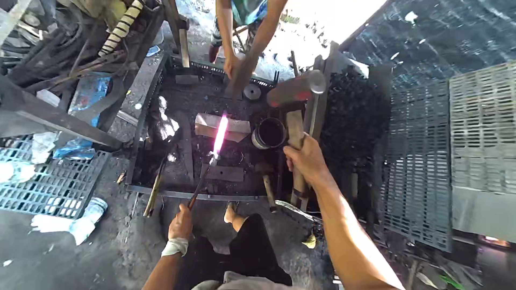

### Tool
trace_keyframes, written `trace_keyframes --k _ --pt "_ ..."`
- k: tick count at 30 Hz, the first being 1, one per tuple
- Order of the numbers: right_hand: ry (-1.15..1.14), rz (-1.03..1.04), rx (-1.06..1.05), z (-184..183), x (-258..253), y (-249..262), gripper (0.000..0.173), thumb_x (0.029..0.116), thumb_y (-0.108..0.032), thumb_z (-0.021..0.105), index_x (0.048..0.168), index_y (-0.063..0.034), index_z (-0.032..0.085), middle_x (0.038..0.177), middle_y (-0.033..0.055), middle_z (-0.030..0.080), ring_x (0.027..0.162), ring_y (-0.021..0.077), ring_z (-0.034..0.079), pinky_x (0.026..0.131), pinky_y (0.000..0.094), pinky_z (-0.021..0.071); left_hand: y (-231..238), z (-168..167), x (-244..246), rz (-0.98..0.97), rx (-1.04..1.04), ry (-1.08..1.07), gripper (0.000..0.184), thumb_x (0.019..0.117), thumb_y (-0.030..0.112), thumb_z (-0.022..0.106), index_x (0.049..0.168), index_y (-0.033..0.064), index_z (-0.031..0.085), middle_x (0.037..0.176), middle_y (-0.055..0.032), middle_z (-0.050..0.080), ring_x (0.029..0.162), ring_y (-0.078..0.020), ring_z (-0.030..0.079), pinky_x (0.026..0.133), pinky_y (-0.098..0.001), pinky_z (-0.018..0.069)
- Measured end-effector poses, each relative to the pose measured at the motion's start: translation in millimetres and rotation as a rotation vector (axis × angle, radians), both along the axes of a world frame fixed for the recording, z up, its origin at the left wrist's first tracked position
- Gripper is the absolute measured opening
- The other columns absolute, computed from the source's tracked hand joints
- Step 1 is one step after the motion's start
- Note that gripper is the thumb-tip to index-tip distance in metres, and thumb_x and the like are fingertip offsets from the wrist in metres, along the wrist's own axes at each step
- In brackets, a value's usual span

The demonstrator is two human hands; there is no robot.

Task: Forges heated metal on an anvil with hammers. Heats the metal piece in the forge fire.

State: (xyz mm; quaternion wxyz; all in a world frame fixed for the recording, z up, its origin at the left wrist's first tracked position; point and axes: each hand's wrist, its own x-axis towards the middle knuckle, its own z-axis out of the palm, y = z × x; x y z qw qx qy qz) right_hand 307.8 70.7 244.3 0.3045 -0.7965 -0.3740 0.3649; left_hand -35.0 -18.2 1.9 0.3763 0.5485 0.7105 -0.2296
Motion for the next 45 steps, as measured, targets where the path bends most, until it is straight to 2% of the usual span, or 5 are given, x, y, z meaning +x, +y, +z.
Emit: trace_keyframes --k 10,19,24,33,45 --pt "0.384 0.053 -0.325 -253 -18 151 0.027 0.0926 -0.01 0.064 0.118 -0.003 0.055 0.067 0.0061 0.056 0.05 0.0148 0.057 0.048 0.0308 0.0532 -8 -128 1 0.089 -0.056 -0.004 0.049 0.1072 0.035 0.049 0.147 0.0075 0.044 0.112 -0.0217 0.072 0.105 -0.0398 0.072 0.089 -0.0573 0.0585" --pt "-0.059 0.268 0.124 68 -4 3 0.032 0.0927 -0.018 0.069 0.121 -0.0066 0.059 0.075 0.0072 0.066 0.054 0.0193 0.064 0.05 0.036 0.0588 -14 -86 -7 0.022 0.005 -0.058 0.047 0.1106 0.026 0.039 0.154 0.0072 0.034 0.117 -0.025 0.07 0.108 -0.0432 0.071 0.089 -0.0607 0.0576" --pt "-0.495 0.274 0.701 139 13 67 0.039 0.0864 -0.022 0.074 0.116 -0.0062 0.054 0.088 -0.0023 0.065 0.063 0.0094 0.067 0.056 0.0324 0.0629 -14 -85 -1 0.011 -0.016 -0.011 0.052 0.1067 0.027 0.047 0.154 0.0074 0.036 0.115 -0.0229 0.072 0.106 -0.0412 0.072 0.089 -0.0589 0.0585" --pt "0.286 -0.03 -0.099 -262 -49 98 0.032 0.0948 -0.009 0.063 0.124 -0.0035 0.051 0.071 0.0096 0.058 0.052 0.019 0.059 0.047 0.0342 0.0534 -2 -48 6 0.011 -0.043 0.043 0.041 0.108 0.028 0.046 0.143 0.0061 0.045 0.111 -0.0213 0.072 0.101 -0.0394 0.074 0.084 -0.0554 0.0599" --pt "-0.468 0.234 0.571 140 35 59 0.049 0.0897 -0.025 0.073 0.127 -0.0036 0.05 0.089 0.0002 0.066 0.063 0.0125 0.068 0.057 0.035 0.0637 6 -67 9 -0.06 -0.013 -0.027 0.055 0.1067 0.026 0.046 0.155 0.0036 0.032 0.116 -0.024 0.071 0.107 -0.0412 0.072 0.089 -0.0577 0.0584"
